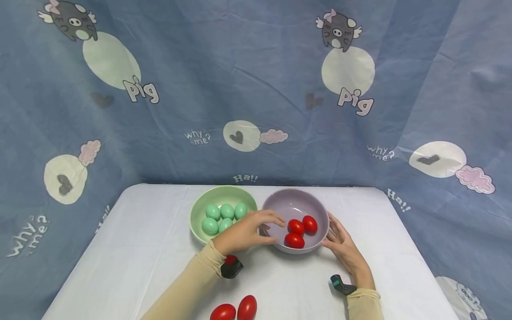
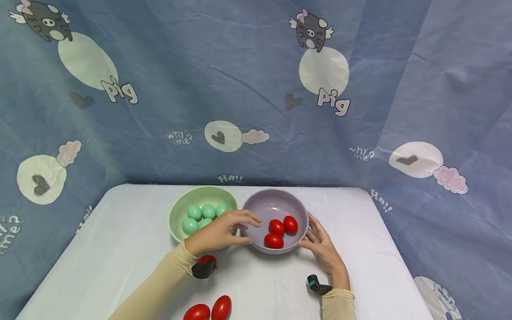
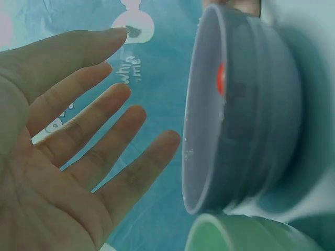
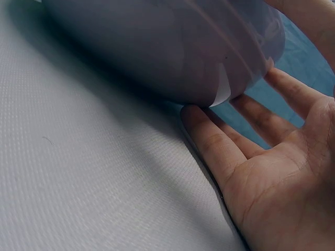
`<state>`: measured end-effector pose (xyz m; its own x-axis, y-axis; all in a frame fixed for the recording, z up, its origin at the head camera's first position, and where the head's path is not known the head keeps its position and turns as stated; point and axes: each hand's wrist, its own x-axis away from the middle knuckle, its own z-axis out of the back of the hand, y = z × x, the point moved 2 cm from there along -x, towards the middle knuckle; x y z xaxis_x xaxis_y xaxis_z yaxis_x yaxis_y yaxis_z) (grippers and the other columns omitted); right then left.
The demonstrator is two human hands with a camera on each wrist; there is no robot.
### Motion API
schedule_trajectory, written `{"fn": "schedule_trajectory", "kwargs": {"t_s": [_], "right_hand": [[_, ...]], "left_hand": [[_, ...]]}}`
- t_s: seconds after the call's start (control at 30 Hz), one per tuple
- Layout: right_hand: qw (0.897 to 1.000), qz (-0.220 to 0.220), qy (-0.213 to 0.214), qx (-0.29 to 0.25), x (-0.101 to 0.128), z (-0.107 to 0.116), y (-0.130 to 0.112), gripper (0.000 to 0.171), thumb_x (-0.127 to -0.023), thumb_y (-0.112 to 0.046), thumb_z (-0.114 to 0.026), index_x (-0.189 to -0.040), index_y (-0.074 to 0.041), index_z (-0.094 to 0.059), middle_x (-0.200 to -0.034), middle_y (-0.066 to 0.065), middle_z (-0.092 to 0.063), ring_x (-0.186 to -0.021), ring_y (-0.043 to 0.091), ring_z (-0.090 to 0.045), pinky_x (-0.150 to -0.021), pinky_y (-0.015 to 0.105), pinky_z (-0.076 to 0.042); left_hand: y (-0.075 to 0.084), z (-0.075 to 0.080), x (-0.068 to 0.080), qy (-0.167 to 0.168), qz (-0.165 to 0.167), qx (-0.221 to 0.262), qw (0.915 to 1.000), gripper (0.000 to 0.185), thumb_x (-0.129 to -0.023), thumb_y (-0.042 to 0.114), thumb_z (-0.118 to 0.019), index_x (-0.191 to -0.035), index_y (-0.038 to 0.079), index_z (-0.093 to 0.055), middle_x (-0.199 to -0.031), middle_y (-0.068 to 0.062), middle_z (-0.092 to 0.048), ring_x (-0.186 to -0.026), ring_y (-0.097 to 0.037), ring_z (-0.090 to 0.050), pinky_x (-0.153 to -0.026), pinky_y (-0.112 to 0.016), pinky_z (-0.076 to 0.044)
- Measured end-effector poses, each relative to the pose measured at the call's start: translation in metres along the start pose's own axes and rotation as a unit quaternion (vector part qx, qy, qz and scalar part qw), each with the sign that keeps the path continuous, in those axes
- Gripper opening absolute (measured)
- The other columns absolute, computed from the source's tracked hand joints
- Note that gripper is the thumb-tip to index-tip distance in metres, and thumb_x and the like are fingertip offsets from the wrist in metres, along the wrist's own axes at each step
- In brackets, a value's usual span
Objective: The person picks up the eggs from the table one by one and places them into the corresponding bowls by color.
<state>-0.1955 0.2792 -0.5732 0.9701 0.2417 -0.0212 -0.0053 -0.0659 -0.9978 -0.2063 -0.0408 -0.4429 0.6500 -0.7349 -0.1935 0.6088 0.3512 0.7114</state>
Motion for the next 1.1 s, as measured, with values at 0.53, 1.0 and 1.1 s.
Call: {"fn": "schedule_trajectory", "kwargs": {"t_s": [0.53, 1.0, 1.1], "right_hand": [[1.0, 0.002, -0.003, 0.0, 0.001, -0.001, -0.001, 0.097, -0.09, -0.003, -0.073, -0.167, -0.022, -0.017, -0.176, 0.012, -0.008, -0.142, -0.002, -0.046, -0.109, 0.019, -0.049], [1.0, 0.004, 0.003, 0.004, 0.001, -0.001, 0.001, 0.096, -0.09, -0.002, -0.073, -0.167, -0.022, -0.018, -0.175, 0.013, -0.009, -0.134, -0.009, -0.05, -0.108, 0.019, -0.05], [1.0, 0.005, 0.003, 0.004, 0.001, -0.001, 0.002, 0.096, -0.091, -0.001, -0.073, -0.167, -0.022, -0.018, -0.175, 0.013, -0.008, -0.134, -0.01, -0.05, -0.108, 0.019, -0.049]], "left_hand": [[-0.016, -0.033, 0.095, 0.025, 0.011, 0.055, 0.9981, 0.037, -0.088, 0.015, -0.083, -0.123, 0.019, -0.071, -0.125, 0.005, -0.072, -0.112, -0.011, -0.068, -0.091, -0.029, -0.062], [-0.019, -0.066, 0.142, -0.022, 0.077, 0.086, 0.9931, 0.034, -0.093, 0.032, -0.078, -0.125, 0.02, -0.072, -0.126, 0.011, -0.07, -0.114, -0.003, -0.063, -0.097, -0.023, -0.057], [-0.02, -0.072, 0.145, -0.038, 0.084, 0.113, 0.9893, 0.033, -0.092, 0.028, -0.079, -0.124, 0.019, -0.074, -0.127, 0.007, -0.07, -0.115, -0.001, -0.062, -0.093, -0.021, -0.059]]}}
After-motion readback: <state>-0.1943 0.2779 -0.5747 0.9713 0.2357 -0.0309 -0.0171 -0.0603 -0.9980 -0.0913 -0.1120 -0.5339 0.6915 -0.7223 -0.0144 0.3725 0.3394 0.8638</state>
